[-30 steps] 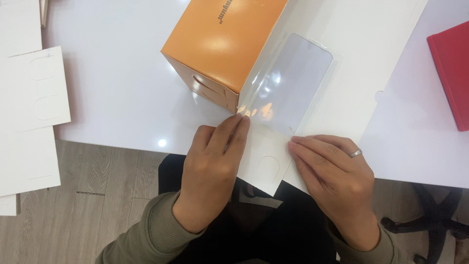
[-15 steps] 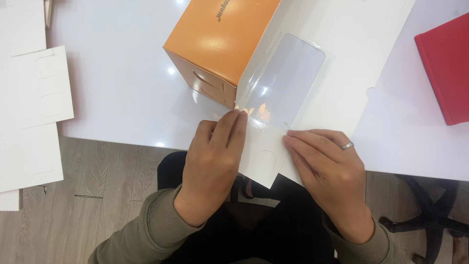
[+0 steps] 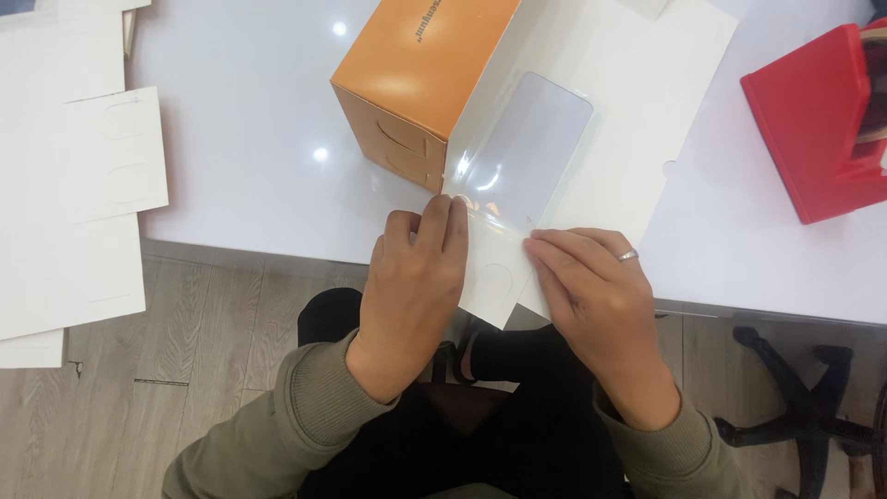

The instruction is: The person assembles cardboard boxes by folding and taping the flaps, and writes notes on a notepad with a pen.

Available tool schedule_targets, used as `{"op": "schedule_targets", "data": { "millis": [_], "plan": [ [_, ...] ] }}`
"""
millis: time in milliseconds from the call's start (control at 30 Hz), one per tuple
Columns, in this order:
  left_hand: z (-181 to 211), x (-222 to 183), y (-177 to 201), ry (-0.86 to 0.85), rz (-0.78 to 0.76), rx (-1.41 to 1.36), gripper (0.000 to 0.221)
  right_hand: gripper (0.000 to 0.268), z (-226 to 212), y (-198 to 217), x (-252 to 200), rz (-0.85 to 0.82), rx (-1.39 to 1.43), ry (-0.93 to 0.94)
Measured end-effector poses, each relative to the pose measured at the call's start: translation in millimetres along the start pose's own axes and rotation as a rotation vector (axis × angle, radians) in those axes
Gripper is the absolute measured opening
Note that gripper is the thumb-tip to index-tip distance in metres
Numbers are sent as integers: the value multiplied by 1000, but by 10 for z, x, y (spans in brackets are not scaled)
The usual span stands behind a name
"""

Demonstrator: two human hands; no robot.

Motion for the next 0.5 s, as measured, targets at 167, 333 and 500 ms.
{"op": "schedule_targets", "data": {
  "millis": [167, 333, 500],
  "plan": [
    [-57, -23, -15, 23, 24, -49, 44, 14, 101, 17, -103, 4, 58, -62],
    [-103, -37, -178, 25, -85, -176, 29, 14, 115, 48, 29, -118, -47, -166],
    [-117, -81, -187, 18, -41, -192, 24, 35, 47, -209, 301, -334, -171, -165]
  ]
}}
Point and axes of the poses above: each hand's wrist, its own x-axis towards the middle knuckle, its own y-axis out of the back of the hand, z = x × y, the point moved 9 cm from there along x, towards the middle knuckle, and after that the axes turned 2 degrees about y, right-handed, at the moved point
